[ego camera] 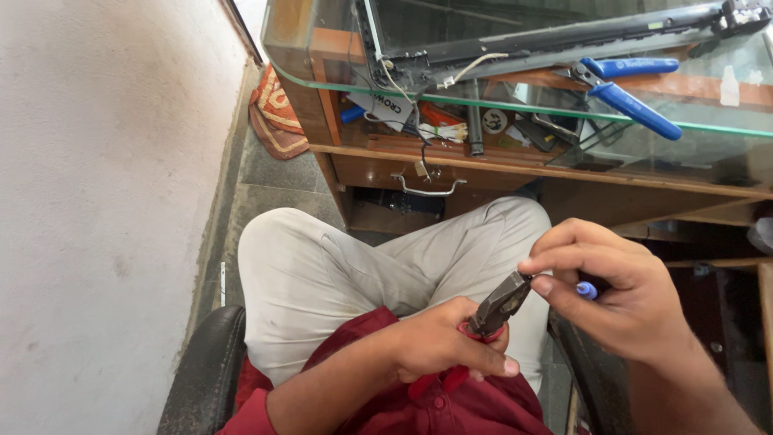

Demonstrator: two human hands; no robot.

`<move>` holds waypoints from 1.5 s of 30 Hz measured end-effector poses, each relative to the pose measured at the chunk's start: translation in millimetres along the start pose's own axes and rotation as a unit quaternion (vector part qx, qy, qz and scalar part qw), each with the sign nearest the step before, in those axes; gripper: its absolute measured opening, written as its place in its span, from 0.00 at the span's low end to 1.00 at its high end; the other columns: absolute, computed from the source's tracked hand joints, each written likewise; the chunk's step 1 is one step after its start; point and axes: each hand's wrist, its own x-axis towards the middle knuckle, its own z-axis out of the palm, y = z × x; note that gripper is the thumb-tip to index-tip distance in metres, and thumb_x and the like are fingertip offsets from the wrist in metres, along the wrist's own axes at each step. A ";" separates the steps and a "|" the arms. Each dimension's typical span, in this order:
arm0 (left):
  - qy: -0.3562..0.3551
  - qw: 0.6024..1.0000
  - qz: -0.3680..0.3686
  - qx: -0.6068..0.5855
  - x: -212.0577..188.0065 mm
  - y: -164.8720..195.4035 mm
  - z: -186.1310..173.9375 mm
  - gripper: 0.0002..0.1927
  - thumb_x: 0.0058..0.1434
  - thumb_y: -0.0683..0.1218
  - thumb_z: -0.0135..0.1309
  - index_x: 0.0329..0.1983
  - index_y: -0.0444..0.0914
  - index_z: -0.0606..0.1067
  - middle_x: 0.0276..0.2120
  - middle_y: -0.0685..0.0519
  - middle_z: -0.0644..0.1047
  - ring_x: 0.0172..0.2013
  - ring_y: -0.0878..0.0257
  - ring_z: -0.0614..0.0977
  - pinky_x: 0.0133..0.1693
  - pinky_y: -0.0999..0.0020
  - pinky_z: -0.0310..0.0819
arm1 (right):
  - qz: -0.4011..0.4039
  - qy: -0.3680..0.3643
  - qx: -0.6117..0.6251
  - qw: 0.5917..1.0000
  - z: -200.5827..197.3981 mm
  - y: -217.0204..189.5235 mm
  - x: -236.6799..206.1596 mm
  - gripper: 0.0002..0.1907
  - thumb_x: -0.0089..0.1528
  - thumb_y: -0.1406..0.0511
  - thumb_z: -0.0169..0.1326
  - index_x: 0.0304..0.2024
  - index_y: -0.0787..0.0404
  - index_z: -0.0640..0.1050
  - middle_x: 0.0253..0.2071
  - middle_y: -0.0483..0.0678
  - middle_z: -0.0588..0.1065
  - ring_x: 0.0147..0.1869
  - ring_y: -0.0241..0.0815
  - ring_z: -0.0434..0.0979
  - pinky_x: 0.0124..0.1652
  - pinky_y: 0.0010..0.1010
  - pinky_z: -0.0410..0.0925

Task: The person is repairing a disassembled electronic device, likely a tablet or monitor. They use a screwdriver to remove a screw, then use pliers and a soldering iron to work on a small component and wires before reattaching it to the device frame.

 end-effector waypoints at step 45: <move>0.101 0.739 0.207 0.634 52.5 112.0 96.4 0.10 0.63 0.48 0.58 0.34 0.35 0.73 0.32 0.45 0.73 0.34 0.47 0.80 0.35 0.56 0.72 | -0.046 0.508 0.307 0.803 -94.1 49.8 -86.0 0.08 0.69 0.68 0.49 0.37 0.62 0.78 0.25 0.41 0.67 0.21 0.26 0.58 0.22 0.17 0.53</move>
